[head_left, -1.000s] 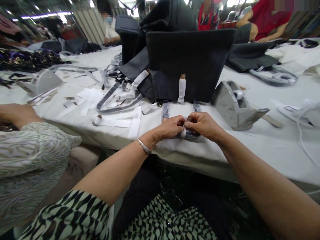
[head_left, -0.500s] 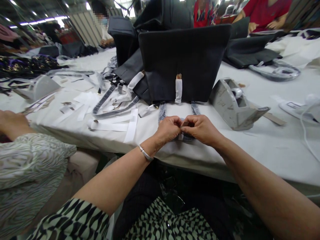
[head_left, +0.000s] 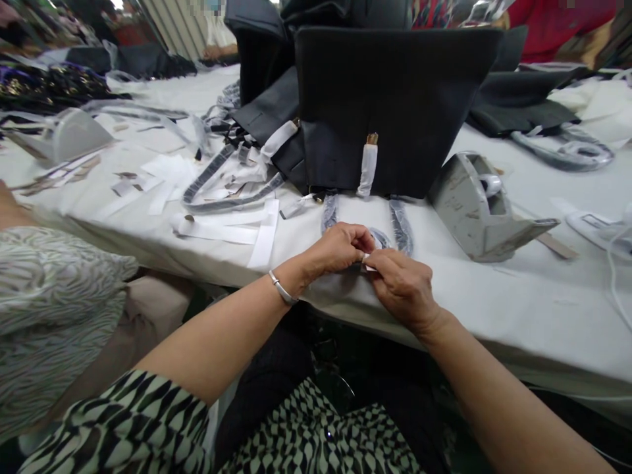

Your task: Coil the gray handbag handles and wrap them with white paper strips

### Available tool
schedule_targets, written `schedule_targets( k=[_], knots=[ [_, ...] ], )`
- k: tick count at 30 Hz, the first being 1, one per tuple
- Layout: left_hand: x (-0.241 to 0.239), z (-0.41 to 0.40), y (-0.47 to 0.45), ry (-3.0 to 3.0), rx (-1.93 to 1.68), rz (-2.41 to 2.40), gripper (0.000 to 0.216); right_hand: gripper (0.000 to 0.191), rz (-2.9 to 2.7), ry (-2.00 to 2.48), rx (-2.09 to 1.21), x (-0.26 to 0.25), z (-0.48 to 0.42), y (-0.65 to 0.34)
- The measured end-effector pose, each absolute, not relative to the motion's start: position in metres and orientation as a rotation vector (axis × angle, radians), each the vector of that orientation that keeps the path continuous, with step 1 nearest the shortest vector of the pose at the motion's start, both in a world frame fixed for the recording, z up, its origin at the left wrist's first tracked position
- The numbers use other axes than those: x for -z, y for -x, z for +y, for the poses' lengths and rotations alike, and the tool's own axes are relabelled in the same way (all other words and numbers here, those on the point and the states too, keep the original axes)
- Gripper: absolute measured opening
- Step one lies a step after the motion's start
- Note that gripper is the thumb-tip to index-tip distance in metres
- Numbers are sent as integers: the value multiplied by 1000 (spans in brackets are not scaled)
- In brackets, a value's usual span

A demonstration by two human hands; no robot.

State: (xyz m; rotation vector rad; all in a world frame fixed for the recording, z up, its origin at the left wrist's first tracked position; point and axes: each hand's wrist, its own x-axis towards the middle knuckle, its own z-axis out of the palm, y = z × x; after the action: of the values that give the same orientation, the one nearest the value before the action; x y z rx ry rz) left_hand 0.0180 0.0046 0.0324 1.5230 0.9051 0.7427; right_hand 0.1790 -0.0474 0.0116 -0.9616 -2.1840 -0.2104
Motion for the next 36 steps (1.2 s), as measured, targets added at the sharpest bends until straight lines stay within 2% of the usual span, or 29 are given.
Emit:
schedule_targets(
  k=[9, 12, 19, 24, 28, 36],
  knots=[
    [-24, 9, -8, -1839, -674, 944, 30, 19, -2396, 854, 652, -14, -66, -177],
    [-24, 8, -7, -1872, -671, 958, 25, 22, -2456, 869, 723, -12, -73, -181],
    [-20, 6, -1, -2051, -773, 824, 17, 30, -2496, 865, 545, -17, -71, -193],
    [-18, 10, 5, -2149, -733, 760, 21, 20, -2393, 887, 398, -14, -62, -195],
    [-21, 10, 6, -2262, -690, 746, 29, 19, -2280, 891, 273, -8, -56, -196],
    [-24, 4, 0, -2420, -634, 892, 24, 26, -2283, 920, 244, -6, -56, -198]
  ],
)
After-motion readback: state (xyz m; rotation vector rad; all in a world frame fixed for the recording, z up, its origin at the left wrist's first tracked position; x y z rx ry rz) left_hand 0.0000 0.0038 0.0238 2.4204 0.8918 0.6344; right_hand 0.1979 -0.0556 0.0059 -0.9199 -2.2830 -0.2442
